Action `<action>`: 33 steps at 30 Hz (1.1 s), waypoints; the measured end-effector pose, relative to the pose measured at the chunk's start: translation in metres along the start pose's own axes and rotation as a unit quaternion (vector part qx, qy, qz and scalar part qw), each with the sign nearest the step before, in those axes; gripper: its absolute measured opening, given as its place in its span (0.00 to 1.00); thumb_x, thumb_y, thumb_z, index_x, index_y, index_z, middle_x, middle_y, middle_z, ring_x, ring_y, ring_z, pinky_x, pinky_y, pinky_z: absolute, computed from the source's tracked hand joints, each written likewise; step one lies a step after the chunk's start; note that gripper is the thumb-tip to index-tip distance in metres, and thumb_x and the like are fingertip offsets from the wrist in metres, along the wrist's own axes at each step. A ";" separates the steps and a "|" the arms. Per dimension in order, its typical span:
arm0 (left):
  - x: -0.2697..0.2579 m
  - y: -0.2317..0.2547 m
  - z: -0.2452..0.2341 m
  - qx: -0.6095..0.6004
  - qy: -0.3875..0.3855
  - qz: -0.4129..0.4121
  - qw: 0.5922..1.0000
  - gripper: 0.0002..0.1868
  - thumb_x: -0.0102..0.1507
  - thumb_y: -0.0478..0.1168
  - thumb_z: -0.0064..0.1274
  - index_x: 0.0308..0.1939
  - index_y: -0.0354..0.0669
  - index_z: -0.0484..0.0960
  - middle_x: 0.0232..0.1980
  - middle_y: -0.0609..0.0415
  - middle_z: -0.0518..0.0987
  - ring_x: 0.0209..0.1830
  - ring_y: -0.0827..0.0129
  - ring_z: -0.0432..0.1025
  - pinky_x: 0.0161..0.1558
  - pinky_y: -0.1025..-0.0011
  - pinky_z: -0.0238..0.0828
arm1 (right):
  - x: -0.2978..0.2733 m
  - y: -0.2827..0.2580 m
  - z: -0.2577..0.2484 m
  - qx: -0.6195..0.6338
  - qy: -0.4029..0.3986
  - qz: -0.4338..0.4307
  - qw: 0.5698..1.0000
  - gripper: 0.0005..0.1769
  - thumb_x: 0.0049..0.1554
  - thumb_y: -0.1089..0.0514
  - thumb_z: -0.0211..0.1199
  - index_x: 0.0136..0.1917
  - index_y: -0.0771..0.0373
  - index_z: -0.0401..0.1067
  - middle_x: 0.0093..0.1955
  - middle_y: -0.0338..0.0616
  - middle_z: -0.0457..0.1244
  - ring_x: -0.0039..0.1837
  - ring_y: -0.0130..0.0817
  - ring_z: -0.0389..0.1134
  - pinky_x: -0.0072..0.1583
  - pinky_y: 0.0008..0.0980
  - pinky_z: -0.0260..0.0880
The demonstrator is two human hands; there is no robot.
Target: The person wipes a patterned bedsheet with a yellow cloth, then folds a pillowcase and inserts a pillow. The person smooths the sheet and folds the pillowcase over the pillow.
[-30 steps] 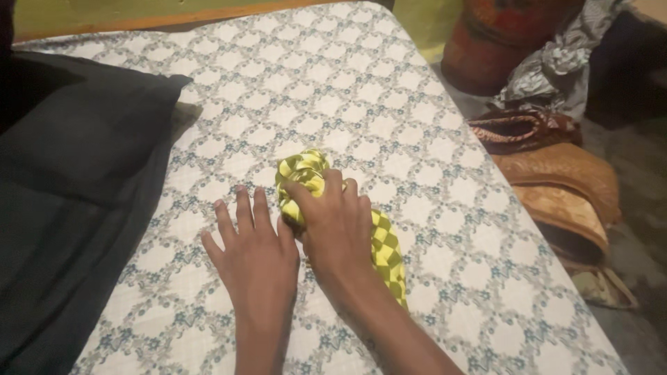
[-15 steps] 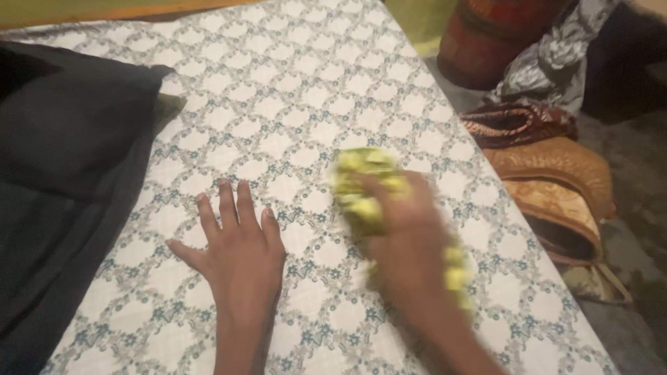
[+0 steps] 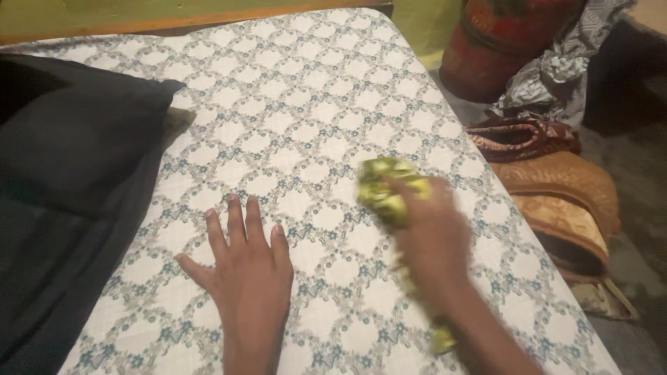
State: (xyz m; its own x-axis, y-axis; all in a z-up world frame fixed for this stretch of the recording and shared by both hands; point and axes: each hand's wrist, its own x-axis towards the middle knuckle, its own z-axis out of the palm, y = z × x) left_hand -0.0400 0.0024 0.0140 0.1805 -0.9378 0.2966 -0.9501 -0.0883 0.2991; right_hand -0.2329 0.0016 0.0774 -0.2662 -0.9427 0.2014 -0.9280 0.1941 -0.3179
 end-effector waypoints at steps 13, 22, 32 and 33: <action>-0.004 -0.004 0.007 0.011 0.022 0.015 1.000 0.31 0.67 0.52 0.39 0.73 0.44 0.66 0.78 0.49 0.61 0.79 0.48 0.49 0.64 0.21 0.35 | -0.012 0.036 0.001 -0.017 0.097 -0.078 0.992 0.34 0.45 0.64 0.70 0.66 0.50 0.72 0.62 0.52 0.59 0.59 0.51 0.64 0.56 0.50 0.64; -0.004 -0.001 0.006 0.011 0.020 0.020 1.000 0.30 0.68 0.51 0.38 0.73 0.43 0.66 0.78 0.48 0.60 0.79 0.47 0.48 0.64 0.21 0.36 | -0.010 -0.025 -0.018 0.171 -0.112 0.184 0.961 0.42 0.49 0.65 0.69 0.73 0.34 0.69 0.74 0.34 0.55 0.60 0.34 0.68 0.52 0.36 0.77; -0.004 -0.010 0.006 0.032 0.013 0.032 0.999 0.32 0.67 0.51 0.39 0.74 0.44 0.65 0.78 0.48 0.60 0.79 0.48 0.49 0.64 0.22 0.37 | -0.037 -0.071 0.057 0.067 0.031 -0.163 0.984 0.27 0.50 0.51 0.70 0.64 0.44 0.74 0.61 0.50 0.62 0.56 0.47 0.65 0.52 0.47 0.66; -0.004 -0.010 0.005 0.030 0.009 0.031 0.999 0.32 0.67 0.50 0.39 0.74 0.44 0.65 0.79 0.49 0.61 0.79 0.49 0.49 0.65 0.23 0.37 | -0.035 -0.064 0.059 0.059 0.030 -0.173 0.983 0.26 0.52 0.48 0.69 0.64 0.43 0.74 0.62 0.51 0.62 0.55 0.44 0.66 0.51 0.45 0.66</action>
State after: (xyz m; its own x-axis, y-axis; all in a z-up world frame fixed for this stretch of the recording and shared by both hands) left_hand -0.0329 0.0054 0.0053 0.1247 -0.9356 0.3302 -0.9733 -0.0507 0.2241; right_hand -0.1485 0.0058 0.0360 0.0423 -0.9284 0.3692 -0.9300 -0.1716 -0.3251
